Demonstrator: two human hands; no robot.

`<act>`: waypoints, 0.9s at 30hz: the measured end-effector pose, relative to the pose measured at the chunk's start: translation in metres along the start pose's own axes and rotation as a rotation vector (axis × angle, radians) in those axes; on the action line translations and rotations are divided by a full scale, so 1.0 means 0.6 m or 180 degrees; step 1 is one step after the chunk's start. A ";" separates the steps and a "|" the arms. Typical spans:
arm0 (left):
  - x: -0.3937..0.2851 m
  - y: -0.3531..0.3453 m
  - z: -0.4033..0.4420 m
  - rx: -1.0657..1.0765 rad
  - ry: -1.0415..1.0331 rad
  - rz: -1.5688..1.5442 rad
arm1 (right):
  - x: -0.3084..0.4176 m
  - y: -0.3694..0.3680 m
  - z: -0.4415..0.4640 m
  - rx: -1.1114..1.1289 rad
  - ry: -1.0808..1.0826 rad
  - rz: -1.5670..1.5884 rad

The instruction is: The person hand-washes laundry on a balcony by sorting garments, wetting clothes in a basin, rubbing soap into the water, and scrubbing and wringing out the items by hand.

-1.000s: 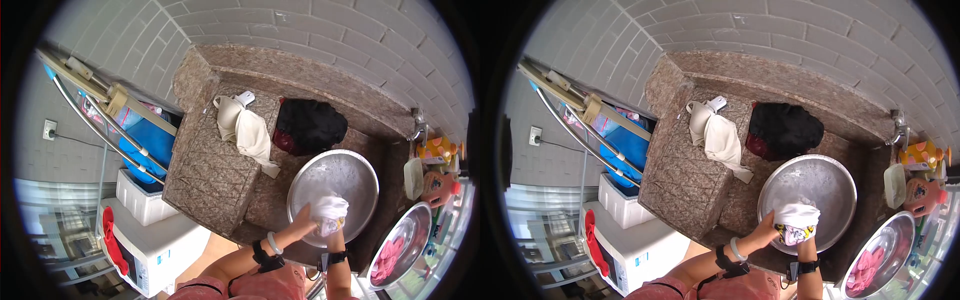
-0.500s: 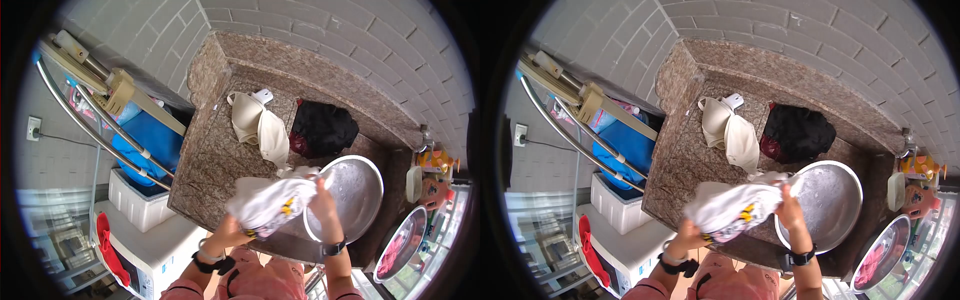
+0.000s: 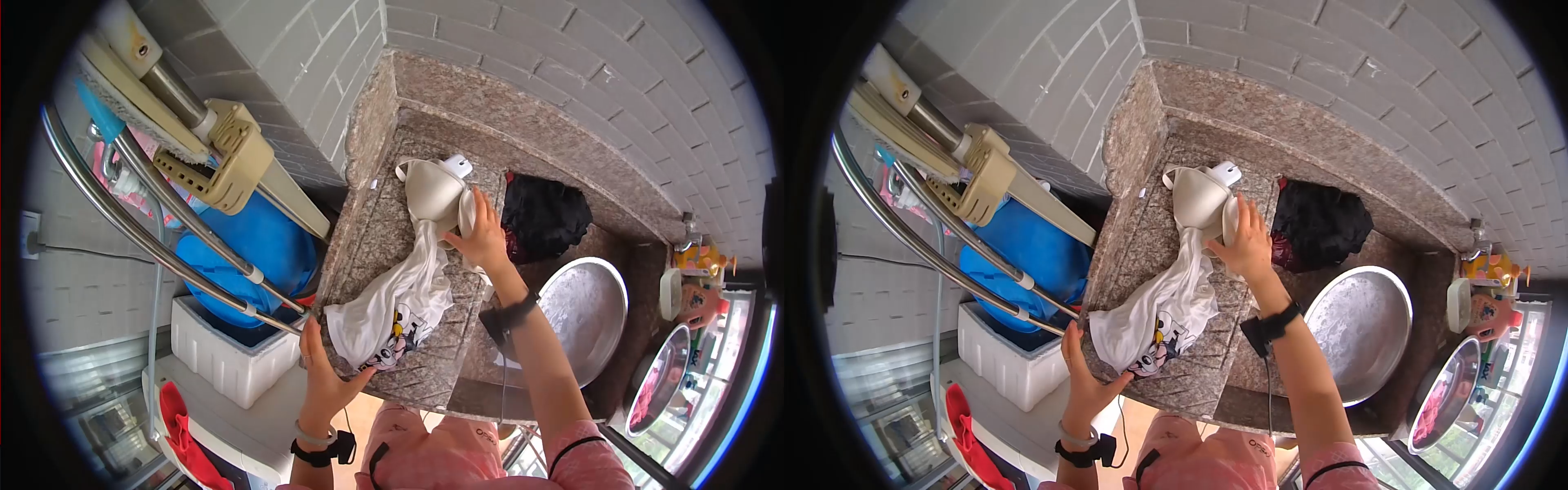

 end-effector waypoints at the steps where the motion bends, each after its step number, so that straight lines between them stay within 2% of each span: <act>1: -0.014 0.003 0.011 0.0027 -0.0097 -0.0045 | -0.008 -0.017 0.008 0.0307 -0.0300 -0.0324; 2: -0.021 0.001 0.023 0.0027 -0.0105 -0.0061 | -0.017 -0.032 0.017 0.0609 -0.0605 -0.0645; 3: -0.029 -0.005 0.034 0.0502 -0.0519 0.0419 | -0.031 -0.040 0.027 0.0539 -0.1010 -0.0185; 4: -0.036 -0.012 0.043 0.0978 -0.0935 0.0897 | -0.056 -0.046 0.023 0.0535 -0.1024 -0.0198; 6: -0.036 -0.046 0.053 0.1174 -0.1003 0.1019 | -0.111 -0.038 0.010 -0.0247 -0.1428 0.2749; 8: -0.028 -0.085 0.057 0.1361 -0.0901 0.1120 | -0.088 0.063 -0.037 -0.0975 -0.1572 0.3317; 10: -0.020 -0.113 0.065 0.1428 -0.0890 0.1234 | -0.126 0.150 -0.104 -0.1667 -0.1414 0.3283; 12: -0.017 -0.133 0.075 0.1233 -0.0753 0.1699 | -0.133 0.257 -0.175 -0.2031 -0.1167 0.2699; 14: -0.018 -0.140 0.082 0.1290 -0.0679 0.1813 | -0.168 0.338 -0.245 -0.2248 -0.1223 0.2671; 16: -0.016 -0.144 0.083 0.1285 -0.0634 0.1831 | -0.187 0.402 -0.301 -0.2786 -0.1574 0.2992; 17: -0.015 -0.146 0.084 0.1328 -0.0618 0.1836 | -0.189 0.430 -0.322 -0.3215 -0.1725 0.2961; 20: -0.015 -0.149 0.086 0.1451 -0.0505 0.1971 | -0.212 0.480 -0.356 -0.3625 -0.1843 0.3016; 22: -0.015 -0.154 0.083 0.1374 -0.0552 0.1999 | -0.254 0.471 -0.369 -0.3499 -0.2273 0.2935; 23: -0.014 -0.159 0.080 0.1448 -0.0575 0.2016 | -0.272 0.462 -0.369 -0.3083 -0.2385 0.3112; 27: -0.017 -0.173 0.078 0.1272 -0.0602 0.2067 | -0.414 0.357 -0.389 -0.2434 -0.2297 0.2804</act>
Point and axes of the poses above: each hand's wrist, its own z-axis towards the middle knuckle, its own y-axis out of the back of the hand, x = y × z, the point moved 1 cm from there along z, towards the middle knuckle, and after that the axes turned 4 degrees about -z, right-handed, at the moved point
